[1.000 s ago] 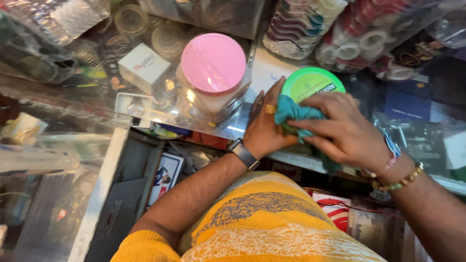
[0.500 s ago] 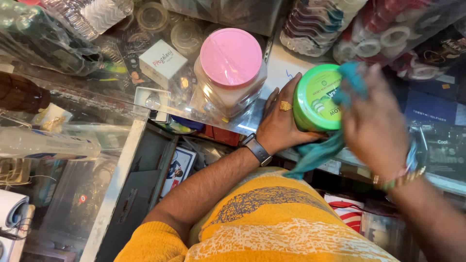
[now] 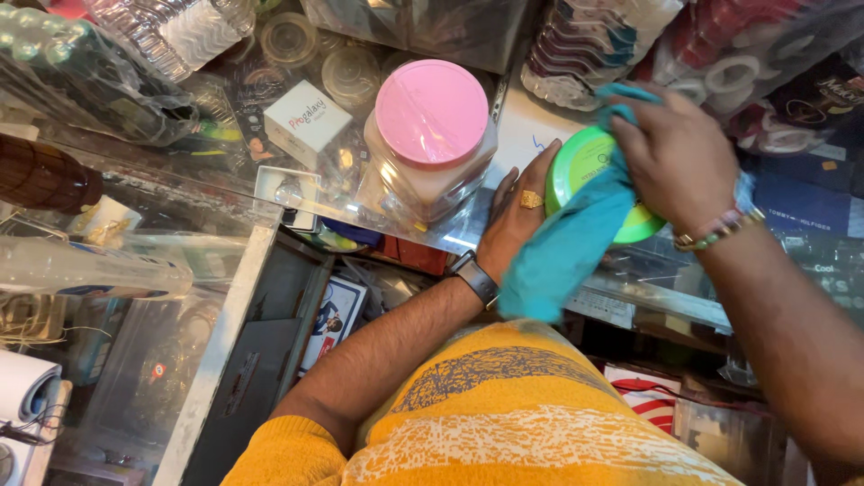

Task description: The person wipes various containers and jars with a blue cloth, picking them up one by one and cleaning their lids and sides.

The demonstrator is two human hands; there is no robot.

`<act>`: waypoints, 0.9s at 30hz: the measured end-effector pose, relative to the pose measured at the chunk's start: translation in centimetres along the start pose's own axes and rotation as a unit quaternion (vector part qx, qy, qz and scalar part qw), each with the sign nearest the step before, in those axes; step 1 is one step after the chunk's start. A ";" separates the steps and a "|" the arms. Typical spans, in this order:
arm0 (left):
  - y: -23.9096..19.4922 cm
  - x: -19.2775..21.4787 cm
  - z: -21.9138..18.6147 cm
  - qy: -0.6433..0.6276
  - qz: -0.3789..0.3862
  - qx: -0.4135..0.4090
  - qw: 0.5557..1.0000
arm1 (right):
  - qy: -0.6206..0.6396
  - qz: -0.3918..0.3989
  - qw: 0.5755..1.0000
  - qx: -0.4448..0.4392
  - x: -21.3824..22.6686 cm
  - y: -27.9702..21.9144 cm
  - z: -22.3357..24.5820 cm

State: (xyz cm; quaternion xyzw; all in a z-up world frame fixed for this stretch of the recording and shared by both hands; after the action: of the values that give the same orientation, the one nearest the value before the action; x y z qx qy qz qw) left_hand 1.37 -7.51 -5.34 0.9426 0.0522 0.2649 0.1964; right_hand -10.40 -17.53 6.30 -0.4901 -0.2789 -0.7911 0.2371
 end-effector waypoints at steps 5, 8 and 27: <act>1.2 0.4 -0.6 -0.135 0.014 0.032 0.990 | 0.104 -0.073 0.988 -0.087 -0.8 -8.0 -5.7; 1.7 -0.9 -0.5 -0.217 0.037 0.031 0.975 | 0.261 -0.088 0.936 -0.217 -5.3 -13.5 -9.1; 3.0 1.7 -6.3 0.041 -0.022 -0.034 0.998 | 0.699 -0.129 0.676 -0.193 -9.5 -14.1 -5.9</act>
State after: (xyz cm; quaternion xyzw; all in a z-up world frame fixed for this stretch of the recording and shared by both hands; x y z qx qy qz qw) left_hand -0.45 -7.77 1.63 0.9225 0.0722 0.3005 0.2314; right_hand -19.46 -10.23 -7.40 0.2122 0.0662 -0.9620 0.1586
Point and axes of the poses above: each hand's wrist, its own y-axis towards the middle knuckle, its own x-axis out of the back of the hand, z = x × y, the point moved 7 cm from there along y, towards the middle knuckle, and after that the axes turned 6 degrees about z, right-handed, at the moved point
